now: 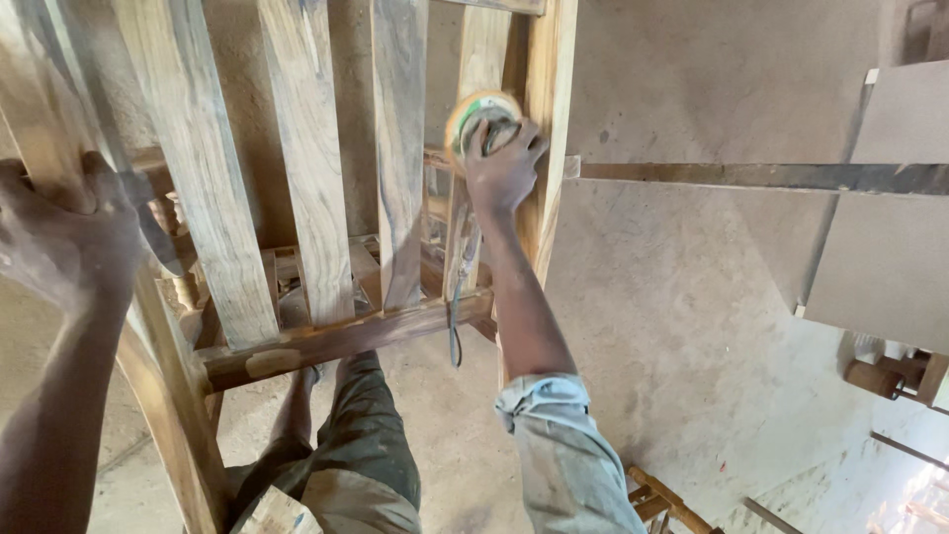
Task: The person uses an orbital sander to smooth the surfaces of a wooden chair. They systematically sand the top rail, side rails, and vertical slats of the chair back, holding the chair steady with their other hand.
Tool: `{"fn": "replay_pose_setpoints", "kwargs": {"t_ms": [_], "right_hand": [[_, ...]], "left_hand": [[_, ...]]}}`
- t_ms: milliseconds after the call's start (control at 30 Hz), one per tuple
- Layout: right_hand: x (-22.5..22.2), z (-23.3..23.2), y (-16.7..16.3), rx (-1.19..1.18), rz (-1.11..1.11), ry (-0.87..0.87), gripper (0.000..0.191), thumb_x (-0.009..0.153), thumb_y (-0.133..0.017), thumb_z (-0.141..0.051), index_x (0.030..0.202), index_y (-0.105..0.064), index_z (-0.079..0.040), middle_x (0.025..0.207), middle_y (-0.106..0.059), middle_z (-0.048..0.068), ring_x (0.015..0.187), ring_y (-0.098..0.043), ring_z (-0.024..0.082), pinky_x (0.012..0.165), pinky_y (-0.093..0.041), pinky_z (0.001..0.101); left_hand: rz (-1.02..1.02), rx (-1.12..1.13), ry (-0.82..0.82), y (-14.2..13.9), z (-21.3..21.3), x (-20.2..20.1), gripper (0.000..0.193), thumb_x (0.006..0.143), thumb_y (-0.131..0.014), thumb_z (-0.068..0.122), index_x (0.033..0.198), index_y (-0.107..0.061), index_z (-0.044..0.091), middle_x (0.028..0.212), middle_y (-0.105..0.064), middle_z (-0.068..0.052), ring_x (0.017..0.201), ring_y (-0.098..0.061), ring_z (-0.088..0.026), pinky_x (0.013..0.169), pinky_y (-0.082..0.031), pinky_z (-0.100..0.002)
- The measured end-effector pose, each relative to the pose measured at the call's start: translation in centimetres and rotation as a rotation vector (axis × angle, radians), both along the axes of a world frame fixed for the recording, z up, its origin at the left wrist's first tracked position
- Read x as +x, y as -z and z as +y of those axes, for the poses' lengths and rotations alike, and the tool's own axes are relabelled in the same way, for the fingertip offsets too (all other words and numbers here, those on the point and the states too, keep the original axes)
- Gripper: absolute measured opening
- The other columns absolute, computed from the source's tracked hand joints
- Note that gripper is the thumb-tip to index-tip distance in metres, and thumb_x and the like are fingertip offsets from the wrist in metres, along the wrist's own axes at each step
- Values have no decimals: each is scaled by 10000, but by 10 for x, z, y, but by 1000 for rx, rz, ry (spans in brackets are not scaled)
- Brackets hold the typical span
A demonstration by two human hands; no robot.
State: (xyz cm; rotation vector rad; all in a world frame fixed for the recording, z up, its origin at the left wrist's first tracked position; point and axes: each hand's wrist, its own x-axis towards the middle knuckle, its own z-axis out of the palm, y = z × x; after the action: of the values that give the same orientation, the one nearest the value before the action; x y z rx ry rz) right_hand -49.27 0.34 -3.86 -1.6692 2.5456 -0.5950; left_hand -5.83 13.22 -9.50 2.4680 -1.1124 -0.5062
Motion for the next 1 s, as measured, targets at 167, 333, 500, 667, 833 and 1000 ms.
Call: {"fn": "replay_pose_setpoints", "kwargs": {"t_ms": [167,333,500,667,833,1000], "right_hand": [[0,-50,-13,-24,120,-87,605,890,-749,-417,1262,-454,-42,1229,-520,295,859,-709,498,700,-635,532],[0,-64,-18,-92,113,-154,599,908,-745,-413,1265,-448,-36,1209,-523,301,852,-711,485,676,-636,519],[-6,-62,-13,-92,110,-188,595,927,-748,-418,1277,-449,-40,1211,-531,282,866,-718,475,688,-639,513],[-7,-65,-9,-31,92,-161,622,893,-753,-425,1264,-438,-38,1196,-511,286,828,-719,455,638,-651,480],[-11,-75,-14,-74,108,-179,620,918,-762,-432,1282,-429,-56,1191,-520,256,840,-726,452,672,-640,495],[2,-73,-9,-94,95,-239,641,928,-742,-404,1330,-406,-34,1221,-494,299,795,-730,454,636,-645,480]], "left_hand": [[6,-23,-17,2,3,1,447,1009,-698,366,1302,-491,98,1229,-553,-147,1159,-528,-345,948,-472,-644],[-178,-91,57,20,3,13,426,985,-724,358,1256,-512,109,1242,-488,-172,1215,-504,-361,952,-500,-627],[-193,-97,73,31,7,17,388,987,-729,322,1217,-511,98,1281,-468,-165,1296,-496,-365,1026,-500,-653],[-121,-122,18,25,4,13,427,983,-746,325,1268,-526,96,1348,-442,-192,1305,-488,-381,1007,-510,-661],[-181,-150,99,10,2,12,452,991,-753,316,1285,-524,60,1332,-402,-208,1338,-472,-395,982,-542,-634],[-118,-201,102,3,4,11,478,934,-754,250,1264,-522,-7,1388,-335,-265,1272,-449,-453,862,-522,-667]]}}
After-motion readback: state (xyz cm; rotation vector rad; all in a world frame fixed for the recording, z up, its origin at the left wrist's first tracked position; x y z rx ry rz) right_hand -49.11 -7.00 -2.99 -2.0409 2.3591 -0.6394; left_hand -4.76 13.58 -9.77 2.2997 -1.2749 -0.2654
